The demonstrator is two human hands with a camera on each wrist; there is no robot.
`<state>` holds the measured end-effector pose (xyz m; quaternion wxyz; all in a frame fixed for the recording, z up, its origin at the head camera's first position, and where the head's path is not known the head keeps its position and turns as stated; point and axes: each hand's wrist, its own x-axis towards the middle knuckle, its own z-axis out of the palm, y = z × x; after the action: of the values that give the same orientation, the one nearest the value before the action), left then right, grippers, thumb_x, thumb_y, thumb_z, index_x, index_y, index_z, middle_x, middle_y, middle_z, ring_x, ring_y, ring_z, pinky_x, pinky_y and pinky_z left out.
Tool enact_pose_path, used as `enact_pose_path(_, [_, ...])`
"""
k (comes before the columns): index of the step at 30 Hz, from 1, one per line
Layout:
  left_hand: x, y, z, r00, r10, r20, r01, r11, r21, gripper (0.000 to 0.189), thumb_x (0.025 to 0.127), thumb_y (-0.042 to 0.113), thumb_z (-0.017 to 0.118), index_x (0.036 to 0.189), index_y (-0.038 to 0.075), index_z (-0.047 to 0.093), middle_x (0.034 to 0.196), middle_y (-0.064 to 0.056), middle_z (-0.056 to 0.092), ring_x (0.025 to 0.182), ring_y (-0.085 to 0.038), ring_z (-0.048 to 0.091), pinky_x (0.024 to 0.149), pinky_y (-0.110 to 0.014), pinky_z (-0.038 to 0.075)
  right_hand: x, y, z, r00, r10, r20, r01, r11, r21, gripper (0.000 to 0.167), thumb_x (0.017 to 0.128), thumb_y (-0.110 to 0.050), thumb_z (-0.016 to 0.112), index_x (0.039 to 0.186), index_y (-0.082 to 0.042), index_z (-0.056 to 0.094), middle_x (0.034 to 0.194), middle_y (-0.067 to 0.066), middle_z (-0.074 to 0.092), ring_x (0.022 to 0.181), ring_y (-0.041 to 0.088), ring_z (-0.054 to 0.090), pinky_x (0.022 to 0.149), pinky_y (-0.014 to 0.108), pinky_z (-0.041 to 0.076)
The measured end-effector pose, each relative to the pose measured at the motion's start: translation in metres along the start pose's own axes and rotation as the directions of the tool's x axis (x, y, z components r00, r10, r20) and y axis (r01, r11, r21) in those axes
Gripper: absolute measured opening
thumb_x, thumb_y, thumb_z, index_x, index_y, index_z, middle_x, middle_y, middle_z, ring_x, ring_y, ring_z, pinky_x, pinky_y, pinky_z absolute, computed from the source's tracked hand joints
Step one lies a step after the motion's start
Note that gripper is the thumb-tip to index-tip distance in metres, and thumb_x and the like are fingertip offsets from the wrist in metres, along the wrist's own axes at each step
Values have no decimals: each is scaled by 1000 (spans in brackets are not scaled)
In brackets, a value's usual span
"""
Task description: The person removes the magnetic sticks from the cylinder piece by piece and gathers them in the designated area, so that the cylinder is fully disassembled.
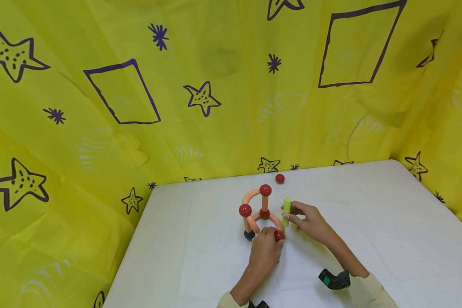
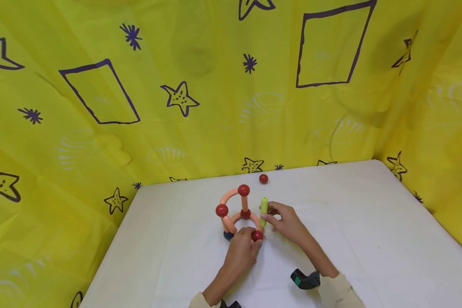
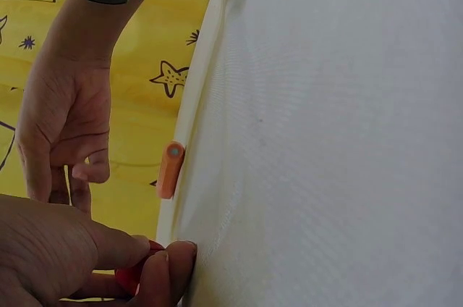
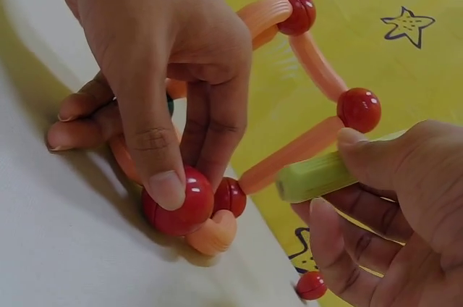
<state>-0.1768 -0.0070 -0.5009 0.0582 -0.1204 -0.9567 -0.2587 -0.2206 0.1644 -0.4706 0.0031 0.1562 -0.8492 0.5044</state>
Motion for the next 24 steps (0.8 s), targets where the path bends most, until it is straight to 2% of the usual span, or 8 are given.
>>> enact_pose_path(4, [1, 1, -1, 1000, -4, 7, 4, 1000, -13, 28, 87, 21, 74, 107, 3, 68, 92, -5, 65, 72, -9, 56, 64, -18, 49, 0, 0, -10, 997, 57, -43, -55, 997, 46, 34, 98, -23, 60, 122, 1, 61, 109, 18, 67, 98, 33, 61, 55, 33, 54])
enact_pose_path(8, [1, 0, -1, 1000, 4, -10, -5, 1000, -10, 26, 88, 21, 74, 106, 3, 68, 91, -5, 65, 73, -10, 57, 64, -19, 49, -2, 4, -26, 994, 80, -75, -77, 996, 39, 37, 101, -26, 53, 124, 3, 60, 115, 22, 65, 106, 35, 61, 64, 27, 54])
enact_pose_path(10, [1, 0, -1, 999, 19, -30, -19, 1000, -6, 25, 87, 20, 74, 104, 3, 68, 90, -5, 65, 72, -11, 59, 64, -19, 49, -5, 7, -35, 991, 105, -85, -102, 994, 44, 40, 102, -29, 51, 125, 4, 59, 115, 24, 66, 105, 29, 63, 65, 26, 54])
enact_pose_path(14, [-1, -1, -1, 998, 40, -52, -40, 999, 0, 24, 87, 19, 74, 103, 3, 68, 89, -5, 65, 73, -12, 61, 64, -20, 49, -12, 14, -55, 980, 175, -98, -169, 984, 64, 47, 103, -33, 49, 129, 6, 56, 116, 25, 64, 86, 9, 59, 60, 29, 53])
enact_pose_path(16, [-1, -1, -1, 998, 39, -47, -40, 999, -3, 24, 87, 19, 74, 103, 2, 68, 88, -5, 65, 73, -12, 60, 64, -20, 49, -17, 19, -65, 971, 210, -115, -205, 977, 56, 50, 102, -34, 50, 129, 7, 55, 112, 23, 65, 78, 6, 56, 59, 29, 52])
enact_pose_path(20, [-2, -1, 0, 999, 24, -29, -24, 1000, -2, 25, 87, 20, 74, 104, 2, 68, 89, -5, 65, 72, -11, 59, 63, -19, 49, -24, 30, -84, 943, 292, -163, -295, 955, 2, 57, 99, -40, 54, 130, 8, 52, 109, 16, 65, 77, 4, 54, 62, 27, 52])
enact_pose_path(24, [-2, -1, 0, 999, 21, -24, -21, 1000, 17, 26, 86, 20, 75, 104, 3, 68, 88, -5, 65, 72, -11, 59, 63, -19, 49, -31, 42, -100, 910, 368, -192, -381, 924, -37, 65, 97, -45, 55, 133, 9, 49, 113, 21, 62, 81, 7, 53, 64, 26, 52])
